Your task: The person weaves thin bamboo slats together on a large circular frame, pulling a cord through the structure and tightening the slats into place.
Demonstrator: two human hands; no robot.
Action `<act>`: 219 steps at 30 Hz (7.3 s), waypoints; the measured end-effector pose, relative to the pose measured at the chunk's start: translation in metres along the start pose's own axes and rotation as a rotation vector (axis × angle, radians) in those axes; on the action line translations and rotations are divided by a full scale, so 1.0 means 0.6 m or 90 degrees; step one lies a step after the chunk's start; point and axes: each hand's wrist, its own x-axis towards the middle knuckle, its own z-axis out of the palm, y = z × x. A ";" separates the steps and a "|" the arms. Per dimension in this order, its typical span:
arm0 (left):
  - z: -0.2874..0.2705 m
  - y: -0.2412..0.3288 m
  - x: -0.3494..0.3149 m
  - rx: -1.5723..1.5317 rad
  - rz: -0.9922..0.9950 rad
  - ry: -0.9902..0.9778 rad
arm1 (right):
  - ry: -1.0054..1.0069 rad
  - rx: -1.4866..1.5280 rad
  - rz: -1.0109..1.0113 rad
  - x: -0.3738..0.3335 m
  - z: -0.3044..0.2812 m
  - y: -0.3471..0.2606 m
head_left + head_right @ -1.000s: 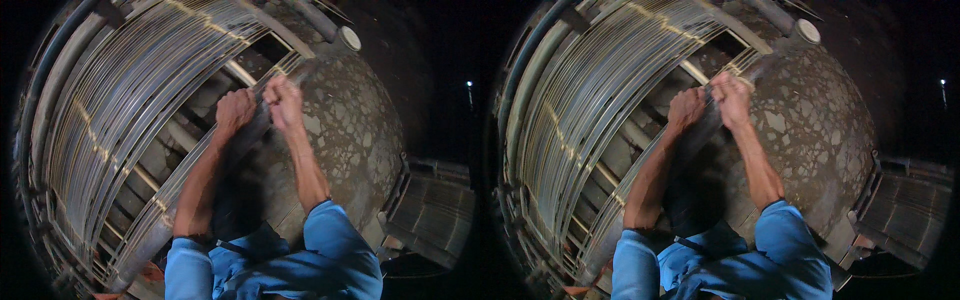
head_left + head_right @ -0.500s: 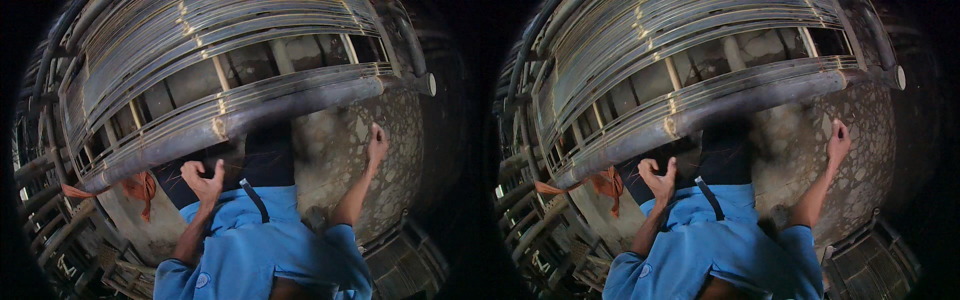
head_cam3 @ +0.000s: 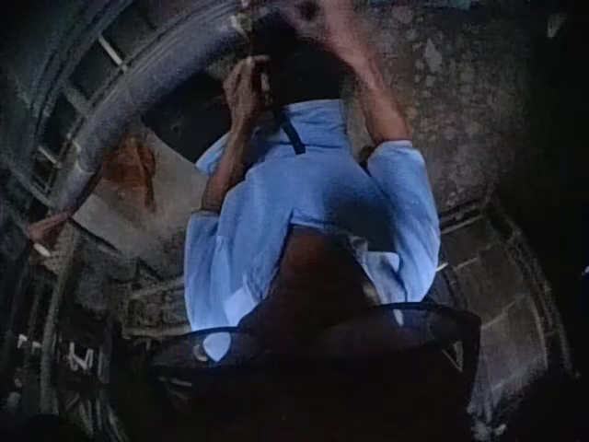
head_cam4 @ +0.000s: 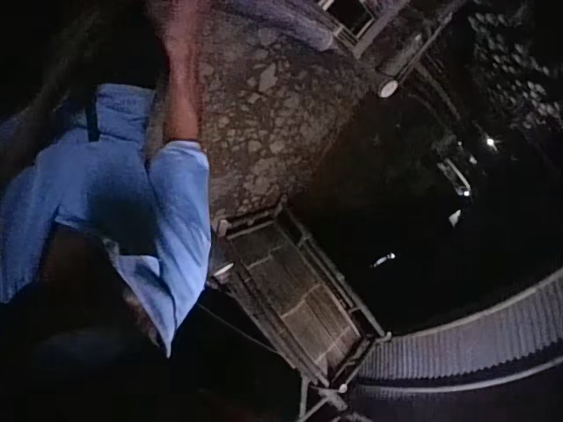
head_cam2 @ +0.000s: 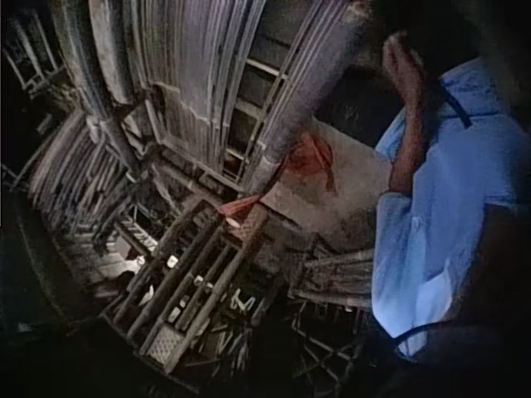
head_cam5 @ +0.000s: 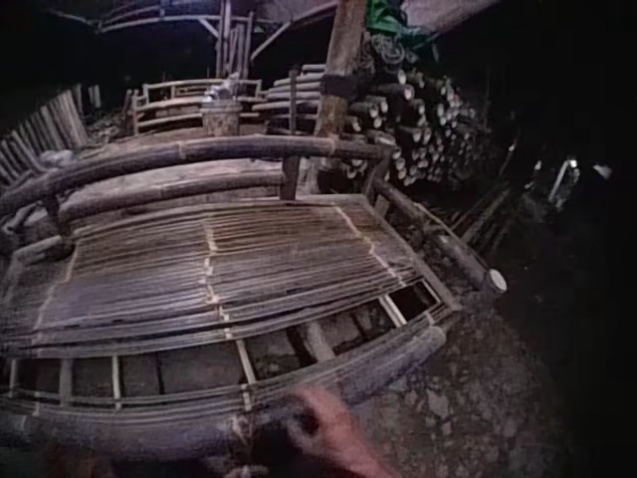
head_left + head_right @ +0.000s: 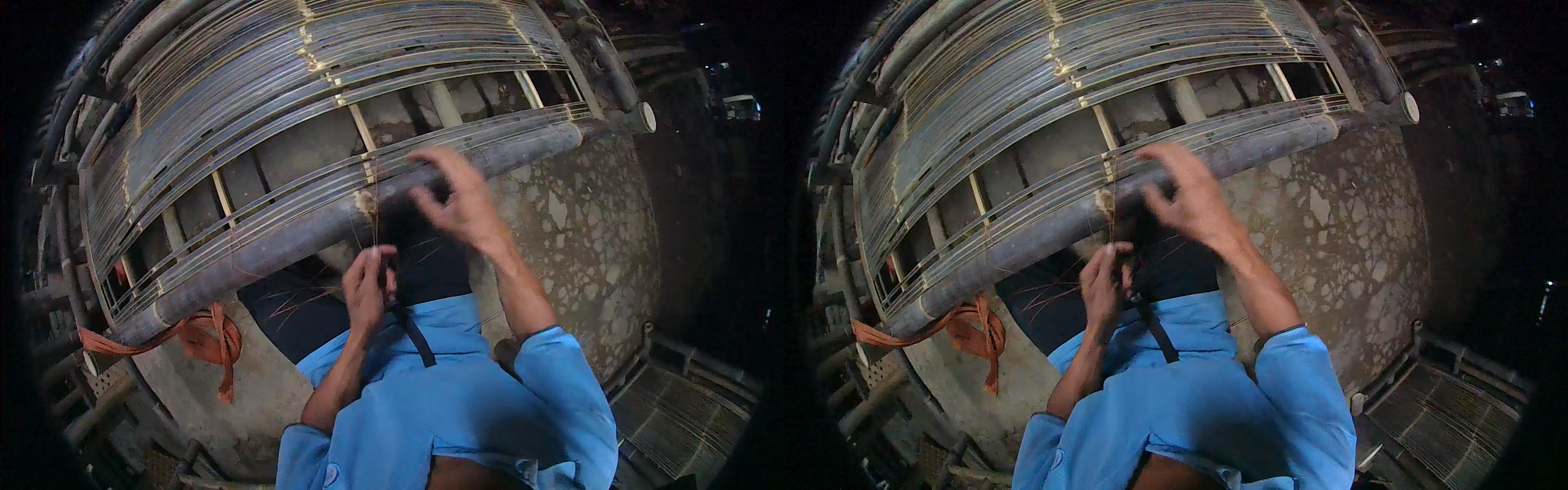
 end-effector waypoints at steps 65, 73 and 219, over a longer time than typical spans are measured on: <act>-0.870 0.400 -0.307 1.001 0.004 0.470 | -0.344 0.038 0.251 -0.159 -0.113 0.039; -0.189 0.289 0.145 0.696 0.427 0.010 | 0.155 -0.307 0.064 0.003 0.104 0.032; -1.102 0.141 -0.749 1.030 -0.209 0.920 | -0.217 0.130 0.035 0.194 0.396 -0.108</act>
